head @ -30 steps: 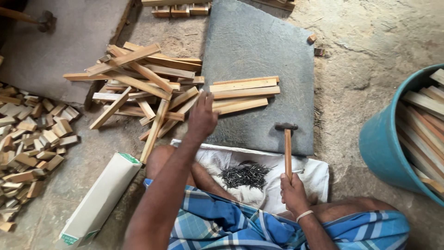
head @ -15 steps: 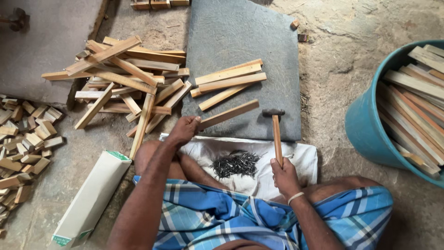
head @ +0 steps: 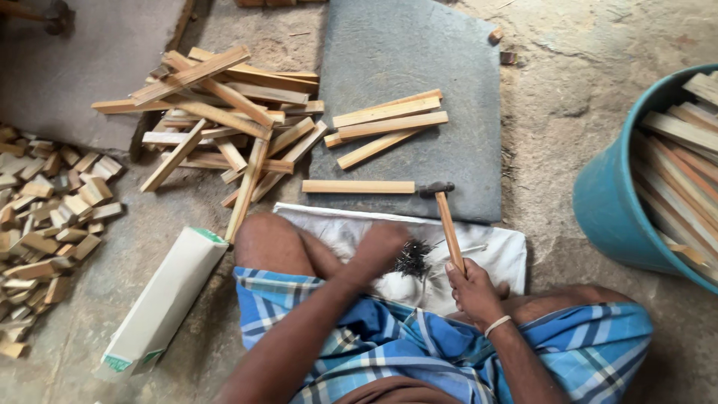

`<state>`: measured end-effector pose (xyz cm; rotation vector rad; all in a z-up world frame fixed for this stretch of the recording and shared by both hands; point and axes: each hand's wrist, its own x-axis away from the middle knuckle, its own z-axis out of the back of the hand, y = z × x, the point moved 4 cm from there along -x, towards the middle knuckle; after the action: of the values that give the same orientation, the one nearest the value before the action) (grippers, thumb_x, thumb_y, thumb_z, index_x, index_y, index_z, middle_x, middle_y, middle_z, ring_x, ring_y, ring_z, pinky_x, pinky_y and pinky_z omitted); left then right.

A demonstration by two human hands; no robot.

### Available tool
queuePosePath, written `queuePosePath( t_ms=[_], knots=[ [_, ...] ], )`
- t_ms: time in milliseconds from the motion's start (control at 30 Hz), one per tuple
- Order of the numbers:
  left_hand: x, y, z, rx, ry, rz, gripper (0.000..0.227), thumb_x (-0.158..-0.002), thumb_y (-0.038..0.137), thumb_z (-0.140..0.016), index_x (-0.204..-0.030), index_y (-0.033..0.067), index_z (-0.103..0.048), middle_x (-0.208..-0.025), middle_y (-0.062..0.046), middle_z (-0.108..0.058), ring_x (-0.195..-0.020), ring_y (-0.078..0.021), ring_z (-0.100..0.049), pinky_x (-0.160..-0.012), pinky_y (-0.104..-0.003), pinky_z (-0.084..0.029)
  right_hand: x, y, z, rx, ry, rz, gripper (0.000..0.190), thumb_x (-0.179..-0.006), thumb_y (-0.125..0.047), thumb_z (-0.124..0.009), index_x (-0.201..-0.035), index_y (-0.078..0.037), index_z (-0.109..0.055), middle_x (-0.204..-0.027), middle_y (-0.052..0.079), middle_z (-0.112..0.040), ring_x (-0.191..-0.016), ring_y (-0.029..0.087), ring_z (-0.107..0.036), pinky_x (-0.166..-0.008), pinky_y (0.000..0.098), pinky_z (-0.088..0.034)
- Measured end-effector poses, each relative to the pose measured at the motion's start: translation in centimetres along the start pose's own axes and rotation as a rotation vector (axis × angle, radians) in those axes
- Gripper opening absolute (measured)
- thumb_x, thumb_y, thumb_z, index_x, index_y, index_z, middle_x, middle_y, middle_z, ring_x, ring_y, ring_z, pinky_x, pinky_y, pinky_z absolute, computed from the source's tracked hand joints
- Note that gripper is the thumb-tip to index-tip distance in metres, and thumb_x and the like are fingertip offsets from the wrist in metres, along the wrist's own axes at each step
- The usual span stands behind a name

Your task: The person sits on the floor and uses a hammer to drive nails into small wooden pieces, assembling them into rectangular frames. The person repeatedly picks up wood pieces, aligns them, and hammers nails to join them, placing finished frames into a blue bucket.

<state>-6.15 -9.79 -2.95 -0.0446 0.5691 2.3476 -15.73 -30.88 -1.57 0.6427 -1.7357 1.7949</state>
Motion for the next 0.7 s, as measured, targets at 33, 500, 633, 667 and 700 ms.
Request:
queuePosePath(
  t_ms=[33,500,633,667,700],
  knots=[
    [0.3,1.9,-1.0,0.074,-0.071,-0.027,0.013,-0.083,0.007,-0.069,-0.096,0.0044,-0.068,-0.101,-0.016,-0.071,-0.093,-0.0343,-0.07,-0.076,-0.048,-0.058,-0.2,0.2,-0.4,0.012,-0.016,0.015,0.024,-0.1,-0.029,-0.062,-0.093,-0.006,-0.056,-0.065,-0.004,-0.047,-0.046,0.006,-0.042,-0.036,0.0242,-0.033],
    [0.5,1.6,2.3,0.492,-0.028,0.34,0.029,-0.091,0.016,-0.073,-0.116,0.0062,-0.063,-0.102,-0.019,-0.072,-0.089,-0.0404,-0.07,-0.073,-0.052,-0.056,-1.9,0.3,-0.5,-0.012,0.022,0.004,0.021,-0.098,-0.027,-0.063,-0.098,-0.007,-0.06,-0.068,-0.001,-0.05,-0.048,0.007,-0.043,-0.037,0.0245,-0.035],
    [-1.1,-1.7,3.1,0.595,0.235,0.407,0.026,-0.092,0.013,-0.073,-0.117,0.0075,-0.071,-0.093,-0.015,-0.078,-0.087,-0.0281,-0.078,-0.073,-0.04,-0.062,-1.5,-0.2,-0.7,-0.061,-0.032,-0.004,0.02,-0.098,-0.026,-0.064,-0.099,-0.007,-0.058,-0.069,-0.002,-0.047,-0.049,0.006,-0.042,-0.037,0.0241,-0.035],
    [-1.6,-2.8,2.9,0.705,0.283,0.508,0.022,-0.093,0.011,-0.071,-0.115,0.0079,-0.074,-0.095,-0.012,-0.079,-0.085,-0.0245,-0.077,-0.073,-0.037,-0.063,-1.3,-0.3,-0.7,-0.059,-0.037,-0.011,0.021,-0.098,-0.027,-0.064,-0.099,-0.007,-0.058,-0.069,-0.002,-0.047,-0.049,0.006,-0.042,-0.038,0.0241,-0.036],
    [-2.2,-4.0,2.7,0.809,0.331,0.616,0.02,-0.094,0.009,-0.069,-0.113,0.0084,-0.076,-0.097,-0.009,-0.08,-0.083,-0.0208,-0.076,-0.072,-0.035,-0.063,-1.3,-0.4,-0.8,-0.055,-0.048,-0.019,0.021,-0.099,-0.027,-0.063,-0.099,-0.007,-0.058,-0.07,-0.002,-0.048,-0.049,0.006,-0.042,-0.038,0.024,-0.037]
  ],
)
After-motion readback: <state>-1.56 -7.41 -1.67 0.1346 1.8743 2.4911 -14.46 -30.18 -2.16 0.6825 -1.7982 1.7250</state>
